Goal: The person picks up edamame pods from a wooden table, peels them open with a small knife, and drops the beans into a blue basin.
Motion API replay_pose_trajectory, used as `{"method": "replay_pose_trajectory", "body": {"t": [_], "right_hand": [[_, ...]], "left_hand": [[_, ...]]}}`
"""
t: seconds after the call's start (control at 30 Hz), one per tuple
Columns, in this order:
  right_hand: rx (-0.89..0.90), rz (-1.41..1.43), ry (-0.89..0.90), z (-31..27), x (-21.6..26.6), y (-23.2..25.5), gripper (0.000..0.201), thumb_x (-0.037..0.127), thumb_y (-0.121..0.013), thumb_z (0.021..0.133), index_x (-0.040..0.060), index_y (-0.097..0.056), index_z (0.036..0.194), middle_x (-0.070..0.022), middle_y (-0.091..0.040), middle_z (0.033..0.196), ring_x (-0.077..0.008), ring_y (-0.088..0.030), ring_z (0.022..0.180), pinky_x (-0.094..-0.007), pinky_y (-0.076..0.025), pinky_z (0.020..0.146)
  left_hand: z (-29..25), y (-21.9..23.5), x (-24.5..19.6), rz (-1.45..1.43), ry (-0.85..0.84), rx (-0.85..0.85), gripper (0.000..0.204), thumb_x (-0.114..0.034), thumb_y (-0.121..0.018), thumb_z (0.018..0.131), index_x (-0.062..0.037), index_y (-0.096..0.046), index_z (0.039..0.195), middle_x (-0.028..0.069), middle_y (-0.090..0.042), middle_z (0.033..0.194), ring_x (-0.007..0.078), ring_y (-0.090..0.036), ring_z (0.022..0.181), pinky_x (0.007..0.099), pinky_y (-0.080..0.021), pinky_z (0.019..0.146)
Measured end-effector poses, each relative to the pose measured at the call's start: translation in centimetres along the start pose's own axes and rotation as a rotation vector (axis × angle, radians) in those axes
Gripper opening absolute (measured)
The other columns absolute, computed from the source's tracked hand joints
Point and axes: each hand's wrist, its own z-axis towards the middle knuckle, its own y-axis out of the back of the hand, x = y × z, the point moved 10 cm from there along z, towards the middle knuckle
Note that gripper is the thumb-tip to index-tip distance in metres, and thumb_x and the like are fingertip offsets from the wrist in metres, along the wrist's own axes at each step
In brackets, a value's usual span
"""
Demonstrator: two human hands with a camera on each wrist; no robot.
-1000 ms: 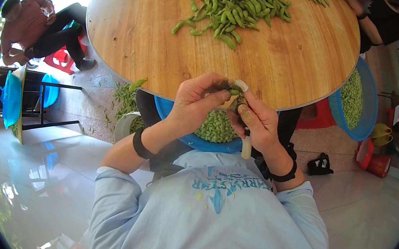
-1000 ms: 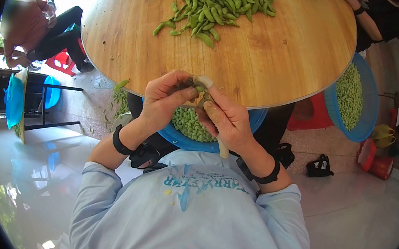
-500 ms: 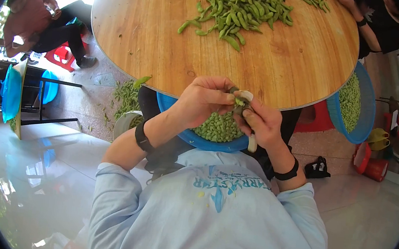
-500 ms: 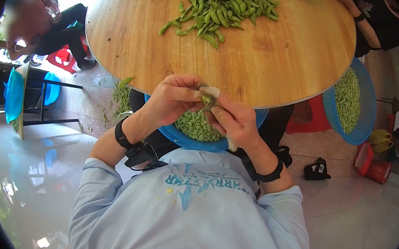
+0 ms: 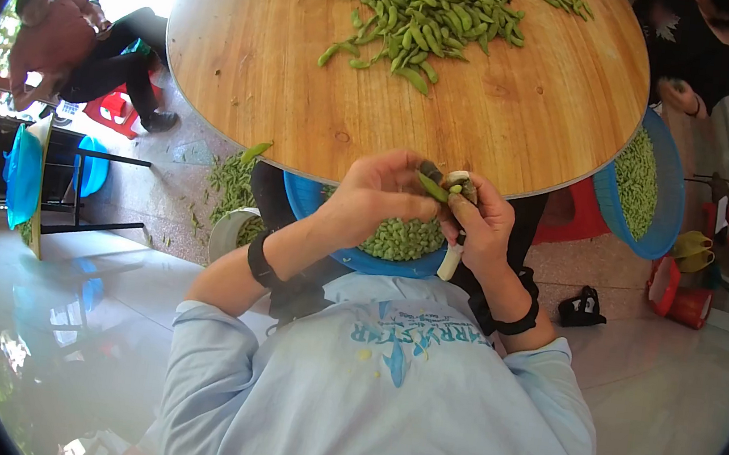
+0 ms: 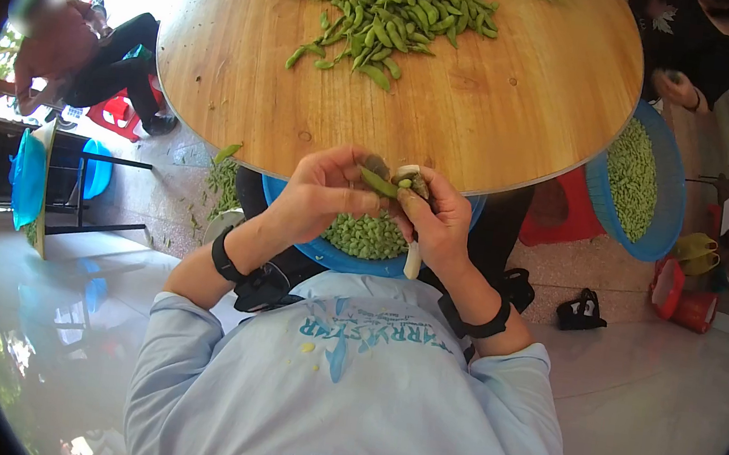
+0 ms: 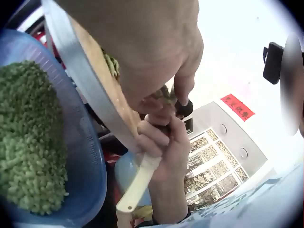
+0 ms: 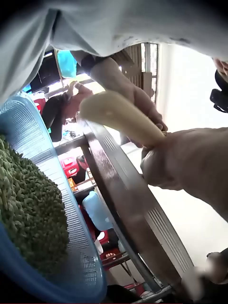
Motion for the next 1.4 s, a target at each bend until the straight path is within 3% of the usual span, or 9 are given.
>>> {"method": "replay_pose_trajectory", "body": {"t": [0.07,0.2,0.3,0.37,0.4,0.7,1.17,1.33,1.4], "right_hand": [[-0.022,0.218,-0.055,-0.1,-0.2,-0.5,0.019,0.000,-0.051,0.090,-0.0017,-0.055,0.108,-0.0042,-0.058,0.071,-0.0050,-0.043,0.047,-0.0198,-0.033,0.041],[0.030,0.167,-0.073,-0.4,-0.6,-0.9,0.019,0.001,-0.051,0.090,-0.0023,-0.056,0.108,-0.0048,-0.059,0.072,-0.0053,-0.044,0.048,-0.0195,-0.034,0.042],[0.073,-0.163,-0.023,-1.0,0.1,-1.1,0.021,0.002,-0.050,0.090,-0.0032,-0.056,0.110,-0.0052,-0.059,0.074,-0.0060,-0.046,0.051,-0.0197,-0.036,0.046],[0.189,-0.503,0.226,-1.5,2.2,-2.3,0.024,0.002,-0.049,0.090,-0.0040,-0.056,0.112,-0.0054,-0.059,0.077,-0.0063,-0.048,0.055,-0.0201,-0.038,0.050],[0.239,-0.510,0.151,-1.7,1.8,-2.3,0.031,0.005,-0.047,0.092,-0.0045,-0.051,0.121,-0.0052,-0.058,0.077,-0.0064,-0.048,0.058,-0.0206,-0.039,0.053],[0.274,-0.013,-0.158,-1.3,0.2,-3.2,0.045,0.017,-0.039,0.099,-0.0038,-0.032,0.139,-0.0035,-0.053,0.076,-0.0058,-0.044,0.052,-0.0177,-0.035,0.043],[0.156,-0.172,-0.028,-1.1,-0.3,-3.1,0.040,0.009,-0.041,0.097,-0.0018,-0.041,0.135,-0.0050,-0.054,0.072,-0.0060,-0.042,0.049,-0.0185,-0.035,0.042],[0.258,-0.018,-0.032,-0.5,-0.8,-2.6,0.038,0.001,-0.044,0.093,-0.0042,-0.046,0.131,-0.0088,-0.059,0.080,-0.0087,-0.049,0.054,-0.0205,-0.042,0.049],[0.231,-0.597,0.539,-1.5,3.3,-3.8,0.036,-0.001,-0.054,0.089,-0.0044,-0.051,0.125,-0.0114,-0.061,0.082,-0.0146,-0.057,0.063,-0.0276,-0.048,0.055]], "left_hand": [[-0.1,0.0,1.1,-0.105,0.007,0.045,0.024,0.001,-0.065,0.081,0.0001,-0.059,0.104,0.0074,-0.064,0.091,0.0108,-0.057,0.075,0.0244,-0.046,0.065],[-0.3,0.6,1.1,-0.124,-0.139,0.113,0.028,0.001,-0.065,0.082,-0.0011,-0.058,0.109,0.0084,-0.063,0.098,0.0122,-0.059,0.081,0.0244,-0.046,0.066],[-0.8,0.8,-0.5,-0.073,-0.204,0.045,0.024,0.000,-0.064,0.083,-0.0004,-0.058,0.106,0.0084,-0.064,0.095,0.0127,-0.059,0.079,0.0246,-0.046,0.063],[-0.9,1.4,-1.3,-0.085,-0.218,-0.012,0.020,0.000,-0.062,0.084,0.0004,-0.057,0.104,0.0085,-0.064,0.092,0.0127,-0.059,0.076,0.0243,-0.046,0.060],[-0.8,1.8,-1.2,-0.036,-0.165,-0.021,0.019,0.001,-0.061,0.085,0.0013,-0.057,0.103,0.0086,-0.063,0.088,0.0125,-0.059,0.071,0.0234,-0.045,0.057],[-0.8,1.7,1.1,0.109,-0.053,-0.017,0.017,-0.002,-0.061,0.086,0.0029,-0.059,0.103,0.0048,-0.062,0.081,0.0087,-0.057,0.065,0.0208,-0.043,0.051],[-1.0,3.1,0.7,0.245,-0.141,-0.147,0.014,-0.001,-0.061,0.085,0.0036,-0.061,0.098,0.0037,-0.062,0.084,0.0086,-0.055,0.070,0.0223,-0.044,0.058],[-0.5,2.0,2.6,-0.273,0.191,-0.041,0.008,-0.002,-0.059,0.084,0.0028,-0.060,0.090,0.0047,-0.060,0.080,0.0102,-0.053,0.061,0.0212,-0.038,0.049],[-0.4,2.1,3.5,-0.293,0.215,-0.024,0.008,-0.003,-0.058,0.085,0.0024,-0.059,0.090,0.0039,-0.059,0.078,0.0100,-0.052,0.060,0.0212,-0.037,0.048]]}}
